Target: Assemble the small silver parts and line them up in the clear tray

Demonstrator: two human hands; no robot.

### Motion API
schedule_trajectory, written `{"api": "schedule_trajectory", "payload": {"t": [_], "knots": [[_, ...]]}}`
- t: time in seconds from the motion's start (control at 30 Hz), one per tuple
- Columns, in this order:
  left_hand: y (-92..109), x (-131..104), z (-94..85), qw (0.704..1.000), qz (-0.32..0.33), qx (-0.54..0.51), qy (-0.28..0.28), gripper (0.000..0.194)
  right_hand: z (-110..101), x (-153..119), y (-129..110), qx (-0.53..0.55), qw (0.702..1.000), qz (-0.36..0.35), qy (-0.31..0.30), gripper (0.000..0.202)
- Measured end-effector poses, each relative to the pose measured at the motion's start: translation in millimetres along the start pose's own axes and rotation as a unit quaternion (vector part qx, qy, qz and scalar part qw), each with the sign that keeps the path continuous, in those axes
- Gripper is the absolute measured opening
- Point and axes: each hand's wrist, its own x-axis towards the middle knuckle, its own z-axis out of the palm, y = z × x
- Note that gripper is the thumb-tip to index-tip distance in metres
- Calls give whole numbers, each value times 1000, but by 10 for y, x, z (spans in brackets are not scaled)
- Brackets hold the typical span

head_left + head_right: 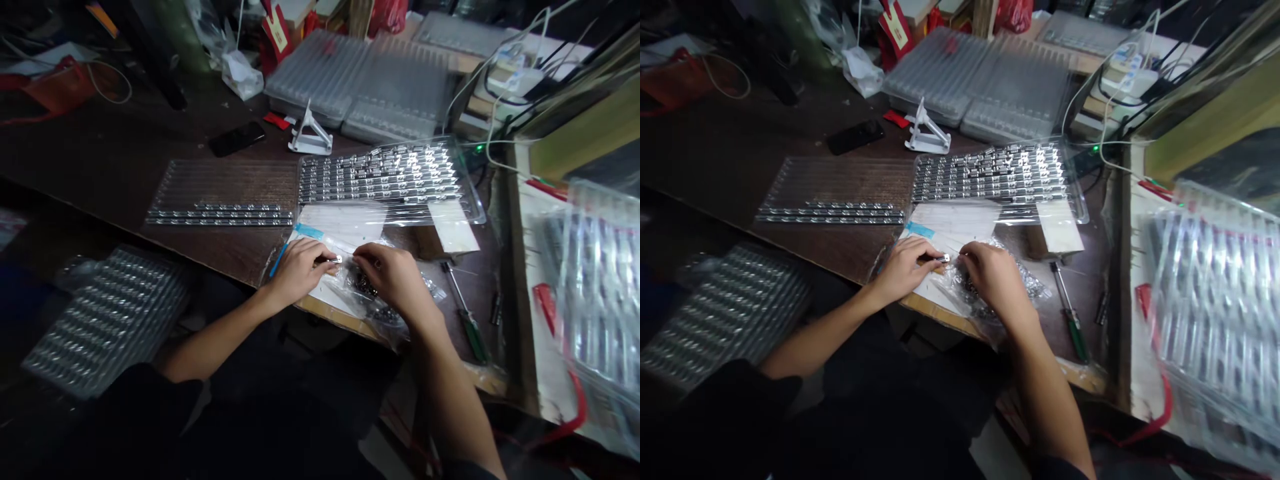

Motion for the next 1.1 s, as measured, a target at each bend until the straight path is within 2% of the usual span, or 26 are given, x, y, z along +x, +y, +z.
{"api": "schedule_trajectory", "payload": {"t": [0.1, 0.2, 0.33, 0.47, 0.63, 0.77, 0.87, 0.97, 1.1], "knots": [[32, -30, -50, 998, 21, -40, 45, 5, 61, 34, -32, 0, 1000, -6, 12, 19], [46, -88, -145, 994, 22, -49, 92, 2, 169, 73, -123, 29, 999, -40, -8, 23], [-7, -171, -280, 994, 0, -12, 106, 16, 291, 98, -238, 36, 995, -82, -51, 24], [-124, -193, -419, 995, 0, 28, 96, 20, 305, 85, -306, -53, 991, -107, -68, 25], [-389, 7, -715, 991, -6, 95, 91, 9, 286, 73, -387, -141, 978, -135, -79, 27], [-630, 319, -905, 985, -31, 118, 121, 13, 289, 76, -370, -113, 980, -146, -75, 29], [-733, 502, -905, 988, -54, 122, 80, 12, 270, 66, -280, -69, 985, -159, -22, 36], [-755, 594, -851, 986, -60, 155, 26, 12, 190, 46, -179, -45, 988, -144, 29, 34], [-726, 660, -847, 975, -64, 213, -1, 14, -16, -2, -99, -35, 991, -118, 46, 27]]}}
